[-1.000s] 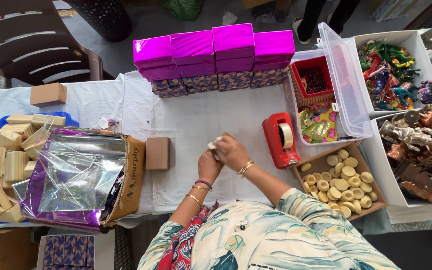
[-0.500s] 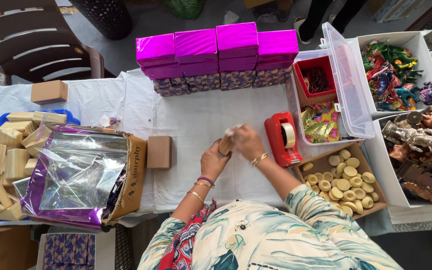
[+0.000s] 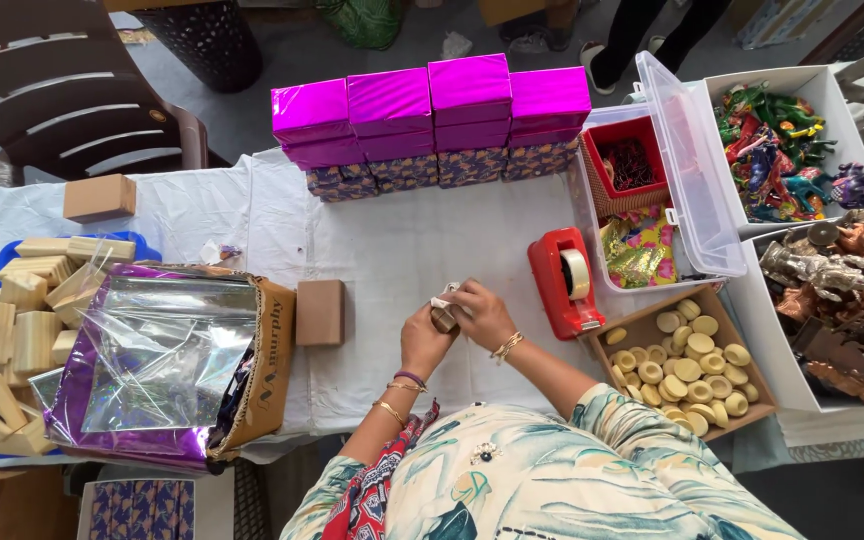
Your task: The person wipes a small wooden box with a cloth, then places a decorative item inside. They close the box, wrap it in a purple foil sheet, and secure the wrapping with tape from a dispenser.
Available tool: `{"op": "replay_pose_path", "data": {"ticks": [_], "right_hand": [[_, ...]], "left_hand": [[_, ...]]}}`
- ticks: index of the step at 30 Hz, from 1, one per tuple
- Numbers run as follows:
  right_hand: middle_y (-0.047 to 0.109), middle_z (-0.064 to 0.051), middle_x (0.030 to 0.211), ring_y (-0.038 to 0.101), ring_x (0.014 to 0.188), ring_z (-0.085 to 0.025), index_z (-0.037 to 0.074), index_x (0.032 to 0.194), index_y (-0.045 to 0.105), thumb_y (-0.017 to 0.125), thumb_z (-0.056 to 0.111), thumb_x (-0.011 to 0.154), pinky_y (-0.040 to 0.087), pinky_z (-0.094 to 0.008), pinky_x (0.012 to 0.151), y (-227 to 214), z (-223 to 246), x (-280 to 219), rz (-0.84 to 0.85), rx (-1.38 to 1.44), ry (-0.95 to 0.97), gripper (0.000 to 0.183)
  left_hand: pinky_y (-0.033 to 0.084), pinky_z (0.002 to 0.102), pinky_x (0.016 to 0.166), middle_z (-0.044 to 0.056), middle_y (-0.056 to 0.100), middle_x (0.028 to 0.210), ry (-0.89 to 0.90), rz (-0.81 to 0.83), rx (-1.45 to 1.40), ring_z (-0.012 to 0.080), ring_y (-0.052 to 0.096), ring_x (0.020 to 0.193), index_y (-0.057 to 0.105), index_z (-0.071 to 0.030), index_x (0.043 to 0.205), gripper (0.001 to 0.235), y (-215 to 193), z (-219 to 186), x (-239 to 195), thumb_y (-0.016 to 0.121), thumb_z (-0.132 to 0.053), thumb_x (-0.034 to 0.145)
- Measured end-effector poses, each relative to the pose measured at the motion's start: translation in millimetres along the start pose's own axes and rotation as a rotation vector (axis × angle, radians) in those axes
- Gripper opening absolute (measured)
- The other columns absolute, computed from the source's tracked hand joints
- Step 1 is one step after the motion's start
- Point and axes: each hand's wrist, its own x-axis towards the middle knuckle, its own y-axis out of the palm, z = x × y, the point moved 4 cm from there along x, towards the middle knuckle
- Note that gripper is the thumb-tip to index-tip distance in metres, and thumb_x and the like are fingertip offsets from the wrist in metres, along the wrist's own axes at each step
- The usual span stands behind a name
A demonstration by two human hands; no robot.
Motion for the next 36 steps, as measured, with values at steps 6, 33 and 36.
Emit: {"op": "replay_pose_path", "data": {"ticks": [6,33,36], "right_hand": [[0.07,-0.01,0.101,0.072,0.09,-0.028,0.012,0.111,0.077,0.073,0.012,0.086,0.058,-0.039,0.08,10.5,-77.7,13.1,-0.043,-0.005,0.044,0.025],[0.069,-0.011,0.103,0.071,0.093,-0.032,0.013,0.109,0.076,0.074,0.007,0.083,0.058,-0.04,0.081,25.3,2.9,-12.1,0.014,-0.058,-0.069,0.027],[0.068,-0.011,0.106,0.07,0.094,-0.032,0.013,0.111,0.075,0.074,0.009,0.083,0.058,-0.041,0.08,28.2,20.1,-16.4,0.113,-0.031,-0.142,0.028]], "left_hand": [[0.058,0.043,0.077,0.015,0.075,0.099,0.089,-0.118,-0.059,0.0359,0.072,0.09,0.073,-0.013,0.114,0.049,-7.3,-4.6,-8.9,0.084,-0.026,0.069],[0.058,0.046,0.077,0.016,0.076,0.094,-0.052,-0.068,0.111,0.037,0.072,0.087,0.075,-0.012,0.105,0.04,-2.2,21.7,-8.2,0.083,-0.032,0.071],[0.059,0.044,0.081,0.014,0.077,0.098,-0.128,0.0,0.134,0.0351,0.073,0.092,0.077,-0.013,0.107,0.036,8.6,45.1,-6.3,0.081,-0.034,0.078]]}}
